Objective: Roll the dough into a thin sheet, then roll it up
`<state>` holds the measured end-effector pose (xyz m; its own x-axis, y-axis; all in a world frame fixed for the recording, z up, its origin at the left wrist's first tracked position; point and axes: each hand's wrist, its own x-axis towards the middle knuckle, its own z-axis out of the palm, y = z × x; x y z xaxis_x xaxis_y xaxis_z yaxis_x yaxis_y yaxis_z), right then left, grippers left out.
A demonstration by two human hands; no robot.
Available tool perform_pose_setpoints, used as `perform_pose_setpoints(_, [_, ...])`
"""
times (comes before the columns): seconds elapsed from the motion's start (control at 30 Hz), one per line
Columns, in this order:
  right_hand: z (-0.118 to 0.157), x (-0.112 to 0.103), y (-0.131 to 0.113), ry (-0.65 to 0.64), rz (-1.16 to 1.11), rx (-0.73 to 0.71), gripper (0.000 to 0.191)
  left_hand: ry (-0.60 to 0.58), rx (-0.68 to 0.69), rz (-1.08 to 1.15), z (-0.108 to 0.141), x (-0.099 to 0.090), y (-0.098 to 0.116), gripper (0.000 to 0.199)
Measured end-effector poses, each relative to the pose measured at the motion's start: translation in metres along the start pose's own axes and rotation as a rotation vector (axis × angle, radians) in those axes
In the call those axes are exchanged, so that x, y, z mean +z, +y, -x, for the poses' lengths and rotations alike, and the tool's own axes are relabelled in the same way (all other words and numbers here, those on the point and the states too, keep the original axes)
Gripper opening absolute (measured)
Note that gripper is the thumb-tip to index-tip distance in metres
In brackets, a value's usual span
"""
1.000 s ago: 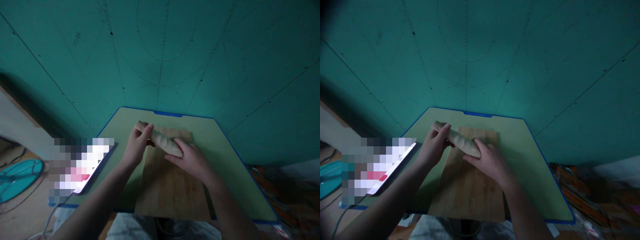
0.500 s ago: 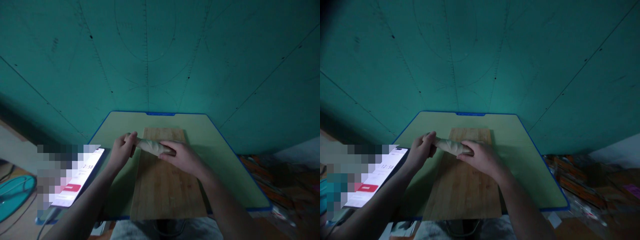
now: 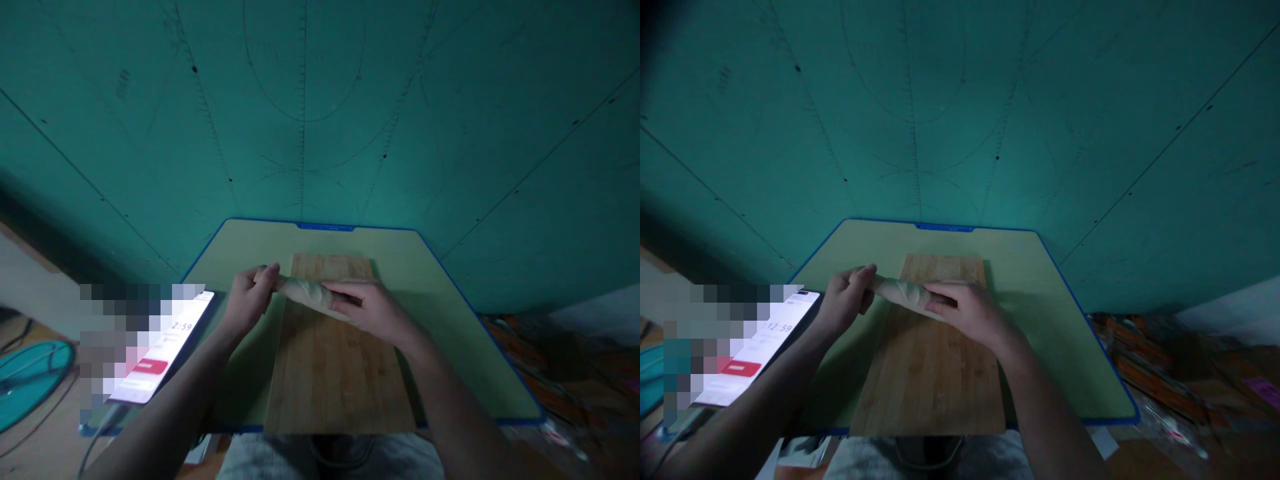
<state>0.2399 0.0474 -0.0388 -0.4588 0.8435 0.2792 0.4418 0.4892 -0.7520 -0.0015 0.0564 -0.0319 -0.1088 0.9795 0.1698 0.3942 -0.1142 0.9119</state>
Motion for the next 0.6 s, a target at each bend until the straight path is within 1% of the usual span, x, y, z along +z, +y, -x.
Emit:
perform_pose_setpoints(0.1, [-0.0012, -0.0002, 0.0001, 0.031, 0.067, -0.043, 0.027, -0.011, -0.031, 0.005, -0.0004, -0.0004, 0.0016, 0.044])
perform_pose_setpoints(0.2, [-0.0017, 0.0006, 0.0003, 0.044, 0.121, -0.048, 0.026, -0.034, -0.075, 0.018, -0.0003, -0.0007, 0.0032, 0.046])
perform_pose_setpoints(0.43, [-0.0003, -0.0017, -0.0005, 0.029, 0.110, 0.067, 0.019, -0.099, -0.138, 0.033, -0.0003, 0.0019, 0.0015, 0.048])
perform_pose_setpoints(0.6, [-0.0005, -0.0066, -0.0012, -0.031, -0.029, 0.130, 0.023, -0.110, -0.201, 0.035, -0.0016, 0.0028, -0.0002, 0.049])
